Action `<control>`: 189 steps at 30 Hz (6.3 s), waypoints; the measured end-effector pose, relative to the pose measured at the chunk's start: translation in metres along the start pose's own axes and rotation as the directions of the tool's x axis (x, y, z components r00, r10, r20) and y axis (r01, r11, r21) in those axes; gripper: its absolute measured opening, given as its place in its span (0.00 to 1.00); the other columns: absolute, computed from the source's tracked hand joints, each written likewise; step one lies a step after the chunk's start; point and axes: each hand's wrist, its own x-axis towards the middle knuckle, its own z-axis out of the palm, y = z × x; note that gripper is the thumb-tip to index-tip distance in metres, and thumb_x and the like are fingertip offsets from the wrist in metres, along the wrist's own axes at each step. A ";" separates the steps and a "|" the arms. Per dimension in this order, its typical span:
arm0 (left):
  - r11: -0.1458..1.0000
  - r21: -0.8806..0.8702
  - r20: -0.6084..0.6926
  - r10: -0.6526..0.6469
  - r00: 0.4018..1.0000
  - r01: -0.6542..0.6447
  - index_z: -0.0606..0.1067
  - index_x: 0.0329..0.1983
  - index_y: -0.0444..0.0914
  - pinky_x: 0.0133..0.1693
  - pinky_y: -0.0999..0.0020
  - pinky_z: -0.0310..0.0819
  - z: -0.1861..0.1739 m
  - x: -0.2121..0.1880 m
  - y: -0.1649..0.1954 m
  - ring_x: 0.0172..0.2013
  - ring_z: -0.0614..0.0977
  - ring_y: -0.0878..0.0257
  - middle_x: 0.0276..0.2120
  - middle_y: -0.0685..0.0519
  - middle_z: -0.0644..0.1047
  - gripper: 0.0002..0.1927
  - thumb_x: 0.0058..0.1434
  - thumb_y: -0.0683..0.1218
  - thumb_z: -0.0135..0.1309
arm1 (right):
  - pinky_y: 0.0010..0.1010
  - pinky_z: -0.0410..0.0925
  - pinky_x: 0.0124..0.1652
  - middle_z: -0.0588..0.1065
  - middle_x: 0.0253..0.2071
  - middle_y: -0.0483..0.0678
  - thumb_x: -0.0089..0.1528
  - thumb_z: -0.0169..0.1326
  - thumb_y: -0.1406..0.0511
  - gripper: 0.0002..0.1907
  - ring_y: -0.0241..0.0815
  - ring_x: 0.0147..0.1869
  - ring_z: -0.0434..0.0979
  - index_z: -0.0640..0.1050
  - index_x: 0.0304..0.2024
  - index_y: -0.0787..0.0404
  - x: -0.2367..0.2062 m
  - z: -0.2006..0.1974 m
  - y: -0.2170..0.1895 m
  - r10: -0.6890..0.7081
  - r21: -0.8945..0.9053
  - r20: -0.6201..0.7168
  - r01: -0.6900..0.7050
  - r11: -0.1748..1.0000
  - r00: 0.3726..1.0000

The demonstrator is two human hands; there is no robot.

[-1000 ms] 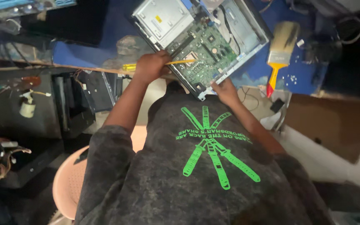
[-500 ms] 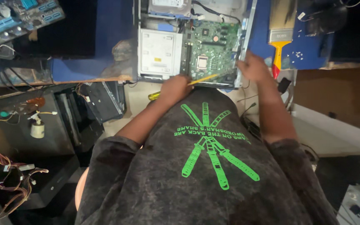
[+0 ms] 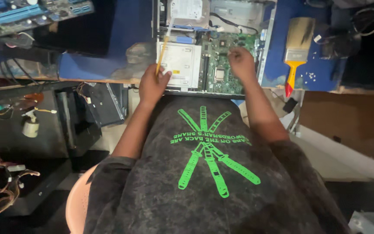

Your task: The person uses a yellow screwdriver to remove screws from a desktop computer case, then detaches and removes a component from the motherboard. They continue to unscrew and remove additional parts from the case.

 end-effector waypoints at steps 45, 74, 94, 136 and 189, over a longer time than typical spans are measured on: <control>0.997 -0.072 0.011 0.038 0.999 -0.038 0.74 0.36 0.38 0.29 0.62 0.71 0.028 -0.011 0.006 0.25 0.79 0.55 0.26 0.49 0.77 0.12 0.63 0.51 0.61 | 0.25 0.73 0.36 0.82 0.34 0.48 0.70 0.58 0.63 0.10 0.36 0.35 0.82 0.82 0.43 0.65 0.062 0.012 -0.007 0.022 0.186 0.096 -0.039 0.982 0.995; 0.995 -0.067 0.006 0.071 0.997 -0.070 0.74 0.36 0.38 0.33 0.60 0.73 0.028 -0.010 -0.002 0.29 0.81 0.52 0.28 0.48 0.78 0.13 0.63 0.51 0.61 | 0.24 0.73 0.34 0.82 0.30 0.46 0.69 0.58 0.64 0.10 0.33 0.32 0.82 0.80 0.38 0.67 0.046 0.016 -0.023 0.064 0.232 -0.100 -0.040 0.972 0.993; 0.997 -0.079 0.036 -0.016 0.999 0.019 0.75 0.36 0.38 0.31 0.64 0.71 0.026 -0.005 -0.004 0.25 0.78 0.59 0.24 0.50 0.77 0.13 0.63 0.51 0.62 | 0.28 0.71 0.34 0.80 0.30 0.49 0.66 0.60 0.67 0.07 0.36 0.32 0.80 0.78 0.39 0.66 0.037 0.024 -0.019 -0.047 0.115 -0.066 0.054 0.992 0.997; 0.987 -0.158 0.003 -0.002 1.000 0.002 0.73 0.35 0.37 0.32 0.67 0.71 0.027 0.005 -0.017 0.27 0.76 0.63 0.26 0.52 0.76 0.13 0.64 0.50 0.62 | 0.50 0.73 0.39 0.79 0.29 0.57 0.55 0.60 0.49 0.21 0.61 0.36 0.80 0.80 0.26 0.60 -0.020 0.043 0.013 0.065 -0.395 0.243 0.037 0.918 0.968; 0.977 -0.212 -0.031 0.018 0.999 -0.024 0.72 0.35 0.36 0.30 0.70 0.66 0.031 0.001 -0.009 0.25 0.71 0.67 0.23 0.54 0.72 0.11 0.65 0.45 0.61 | 0.44 0.73 0.43 0.77 0.43 0.57 0.56 0.57 0.73 0.10 0.58 0.47 0.80 0.78 0.40 0.63 0.014 -0.074 0.054 -0.200 -0.761 0.298 0.358 0.540 0.934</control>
